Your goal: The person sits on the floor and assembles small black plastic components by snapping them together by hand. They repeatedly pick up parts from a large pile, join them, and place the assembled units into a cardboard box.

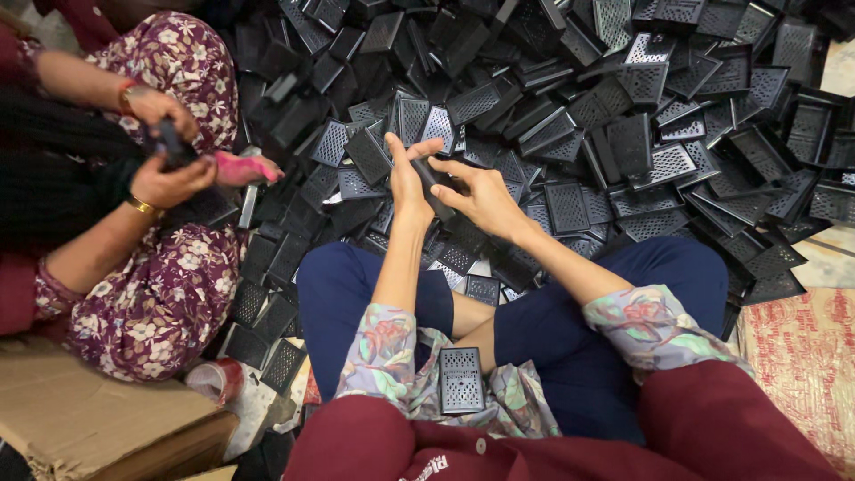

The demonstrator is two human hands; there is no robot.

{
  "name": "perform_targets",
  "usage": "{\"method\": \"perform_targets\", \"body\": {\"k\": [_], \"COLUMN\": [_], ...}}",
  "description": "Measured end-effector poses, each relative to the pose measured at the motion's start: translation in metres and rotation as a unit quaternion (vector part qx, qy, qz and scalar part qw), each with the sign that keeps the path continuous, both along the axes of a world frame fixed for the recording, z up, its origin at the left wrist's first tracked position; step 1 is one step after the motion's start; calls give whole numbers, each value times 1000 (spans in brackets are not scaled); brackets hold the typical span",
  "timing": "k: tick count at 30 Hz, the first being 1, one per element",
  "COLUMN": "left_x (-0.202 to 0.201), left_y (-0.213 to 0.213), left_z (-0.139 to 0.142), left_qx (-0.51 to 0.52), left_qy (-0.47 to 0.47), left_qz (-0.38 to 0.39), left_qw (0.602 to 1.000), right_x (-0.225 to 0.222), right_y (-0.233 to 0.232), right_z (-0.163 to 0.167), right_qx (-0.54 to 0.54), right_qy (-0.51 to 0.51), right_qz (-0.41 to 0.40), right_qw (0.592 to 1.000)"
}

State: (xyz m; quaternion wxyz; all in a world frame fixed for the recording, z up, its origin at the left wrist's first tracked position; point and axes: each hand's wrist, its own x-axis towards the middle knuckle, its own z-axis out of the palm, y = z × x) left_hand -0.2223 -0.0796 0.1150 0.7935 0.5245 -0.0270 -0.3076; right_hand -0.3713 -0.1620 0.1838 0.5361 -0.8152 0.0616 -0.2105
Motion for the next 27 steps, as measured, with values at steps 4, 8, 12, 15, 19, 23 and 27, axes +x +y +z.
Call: {"method": "perform_targets", "body": {"k": [4,8,12,15,19,23,27], "left_x": [1,-2,-5,-6,-7,-7,-4], "left_y": [4,1,0,2,3,1,1], "left_z": [6,13,18,21,26,29,32], "left_qx": [27,31,40,46,69,41,41], "left_qy": [-39,-62,-84,-81,-105,-82,-78], "left_qz": [-7,5,14,19,22,16,19], "left_qw": [999,998,996,995,992,996,996], "right_x": [-2,-4,-3,-2,-1,0,0], "right_y": [2,5,7,7,7,6,7], "right_z": [12,22,20,13,8,8,11], "right_qx": [6,37,-7,-3,-26,-56,-14], "right_qy": [80,103,63,25,-23,-26,25], "right_qz": [-37,-44,-51,-44,-37,-52,-67], "right_qw": [996,993,997,999,999,997,997]}}
